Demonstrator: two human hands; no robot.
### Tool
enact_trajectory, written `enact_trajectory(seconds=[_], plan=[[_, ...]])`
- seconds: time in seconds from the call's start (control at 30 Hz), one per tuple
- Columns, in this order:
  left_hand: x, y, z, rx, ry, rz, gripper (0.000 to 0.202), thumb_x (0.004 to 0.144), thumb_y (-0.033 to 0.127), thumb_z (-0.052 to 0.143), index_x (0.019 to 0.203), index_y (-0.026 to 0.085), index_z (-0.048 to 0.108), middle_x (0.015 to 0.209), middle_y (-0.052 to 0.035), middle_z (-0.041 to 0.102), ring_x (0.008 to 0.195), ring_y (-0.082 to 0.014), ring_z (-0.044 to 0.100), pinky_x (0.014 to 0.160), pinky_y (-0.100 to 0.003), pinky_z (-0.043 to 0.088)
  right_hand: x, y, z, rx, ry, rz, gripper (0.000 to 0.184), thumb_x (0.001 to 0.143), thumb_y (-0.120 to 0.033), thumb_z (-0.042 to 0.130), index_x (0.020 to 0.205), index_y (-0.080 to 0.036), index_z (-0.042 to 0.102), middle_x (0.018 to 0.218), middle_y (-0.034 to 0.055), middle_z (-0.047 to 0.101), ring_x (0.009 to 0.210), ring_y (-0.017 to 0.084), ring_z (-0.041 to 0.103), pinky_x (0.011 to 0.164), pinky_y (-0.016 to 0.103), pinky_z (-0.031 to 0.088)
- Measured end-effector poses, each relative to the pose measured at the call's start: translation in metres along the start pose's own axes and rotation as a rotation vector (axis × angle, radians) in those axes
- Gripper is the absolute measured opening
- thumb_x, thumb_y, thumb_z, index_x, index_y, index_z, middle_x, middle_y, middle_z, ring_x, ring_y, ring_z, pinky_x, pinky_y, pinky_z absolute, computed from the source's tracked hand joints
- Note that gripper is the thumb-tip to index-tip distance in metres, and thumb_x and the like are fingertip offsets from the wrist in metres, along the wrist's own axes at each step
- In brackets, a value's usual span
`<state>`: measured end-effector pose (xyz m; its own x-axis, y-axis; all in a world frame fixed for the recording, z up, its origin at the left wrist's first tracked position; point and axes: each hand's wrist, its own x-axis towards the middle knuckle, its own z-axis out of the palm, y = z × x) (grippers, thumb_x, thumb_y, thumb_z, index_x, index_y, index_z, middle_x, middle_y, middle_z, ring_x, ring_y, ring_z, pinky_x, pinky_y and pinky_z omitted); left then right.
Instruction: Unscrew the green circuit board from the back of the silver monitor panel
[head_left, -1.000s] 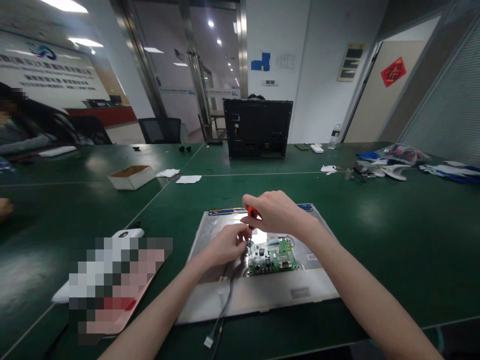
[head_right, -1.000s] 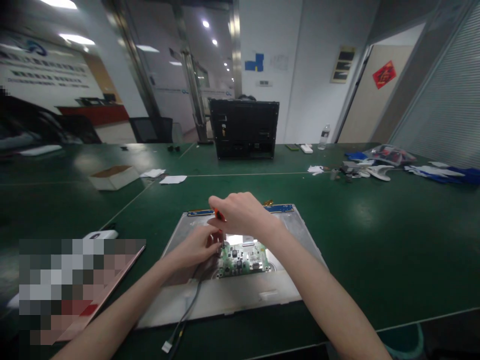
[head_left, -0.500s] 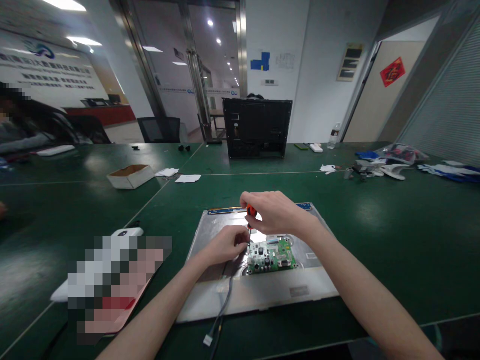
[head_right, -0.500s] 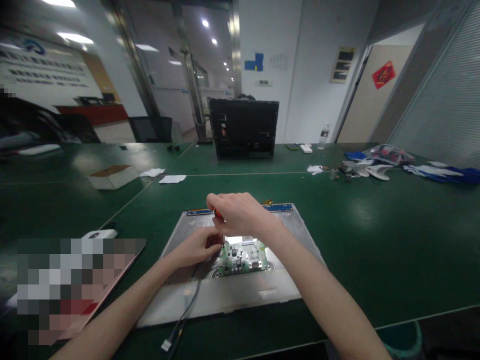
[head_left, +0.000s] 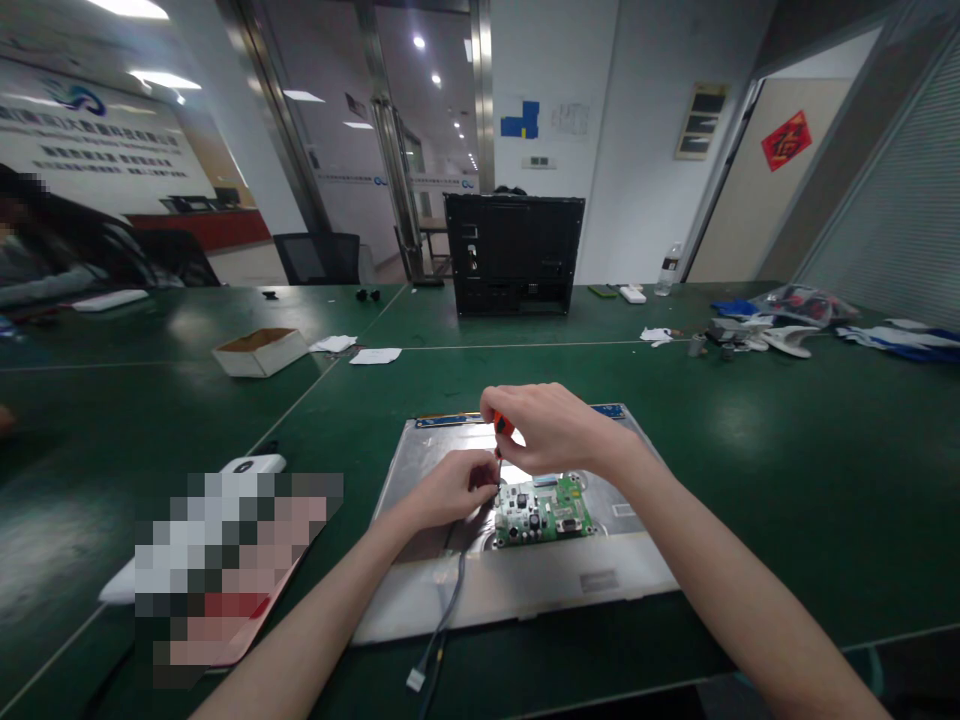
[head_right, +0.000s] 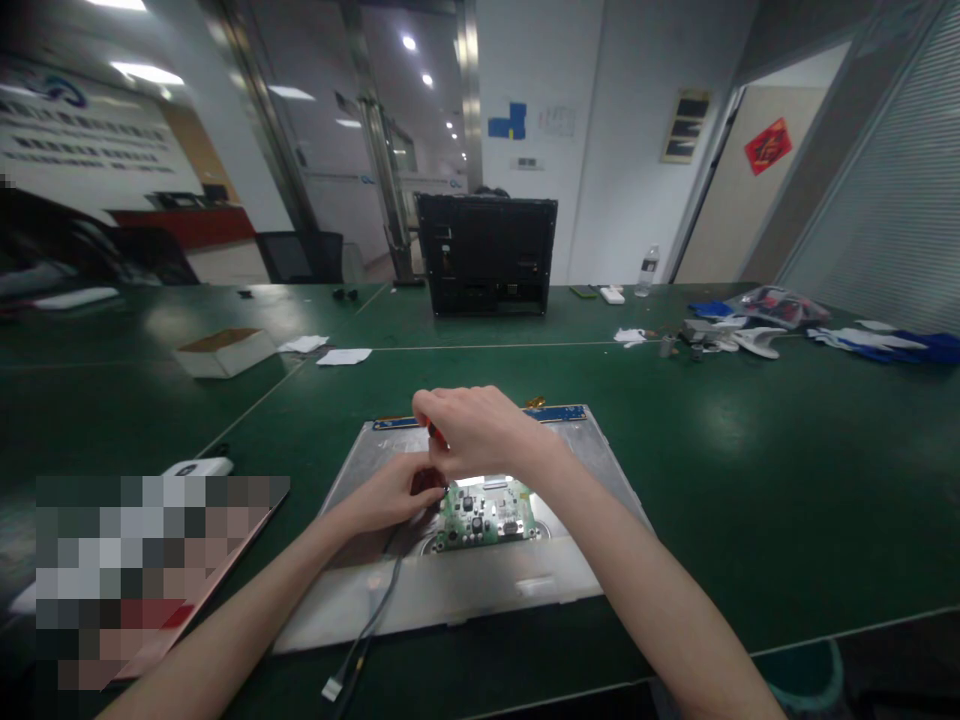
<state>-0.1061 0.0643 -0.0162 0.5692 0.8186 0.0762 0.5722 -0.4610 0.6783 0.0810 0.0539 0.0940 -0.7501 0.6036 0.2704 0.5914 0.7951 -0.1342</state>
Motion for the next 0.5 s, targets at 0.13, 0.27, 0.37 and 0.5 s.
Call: enact_trajectory(seconds=[0.13, 0.27, 0.37, 0.5], plan=[[-0.0008, 0.004, -0.0001, 0.0, 0.009, -0.005, 0.004, 0.071, 0.017, 0.054, 0.071, 0.016, 0.058, 0.064, 0.0009, 0.057, 0.059, -0.014, 0.05, 0.057, -0.025, 0.038, 0.0032, 0.0008, 0.0036, -0.053, 0.019, 0.032, 0.014, 0.083, -0.022, 0.046, 0.096, -0.019, 0.049, 0.087, 0.0023, 0.063, 0.064, 0.011, 0.045, 0.054, 0.026, 0.021], [-0.0003, 0.0043, -0.0001, -0.002, 0.018, -0.007, 0.004, 0.071, 0.016, 0.054, 0.073, 0.016, 0.058, 0.063, 0.0016, 0.056, 0.059, -0.0136, 0.051, 0.057, -0.024, 0.038, 0.0043, 0.0014, 0.005, -0.125, 0.032, 0.053, 0.015, 0.089, -0.033, 0.045, 0.094, -0.019, 0.05, 0.082, 0.0025, 0.064, 0.062, 0.011, 0.045, 0.052, 0.027, 0.017], [0.0007, 0.001, 0.0002, -0.006, 0.008, -0.001, 0.004, 0.072, 0.016, 0.054, 0.072, 0.016, 0.059, 0.063, 0.0017, 0.056, 0.06, -0.0134, 0.051, 0.057, -0.024, 0.038, 0.0023, 0.0014, 0.0035, -0.104, 0.028, 0.031, 0.017, 0.087, -0.035, 0.049, 0.093, -0.019, 0.05, 0.082, 0.0023, 0.064, 0.062, 0.012, 0.046, 0.052, 0.027, 0.018], [0.0015, -0.0037, 0.0013, -0.017, -0.015, 0.016, 0.007, 0.072, 0.013, 0.053, 0.074, 0.016, 0.059, 0.065, 0.001, 0.058, 0.061, -0.0134, 0.052, 0.058, -0.024, 0.038, -0.0007, 0.0002, 0.001, -0.022, 0.013, 0.001, 0.016, 0.079, -0.024, 0.051, 0.095, -0.019, 0.049, 0.086, 0.002, 0.063, 0.065, 0.011, 0.046, 0.053, 0.026, 0.022]])
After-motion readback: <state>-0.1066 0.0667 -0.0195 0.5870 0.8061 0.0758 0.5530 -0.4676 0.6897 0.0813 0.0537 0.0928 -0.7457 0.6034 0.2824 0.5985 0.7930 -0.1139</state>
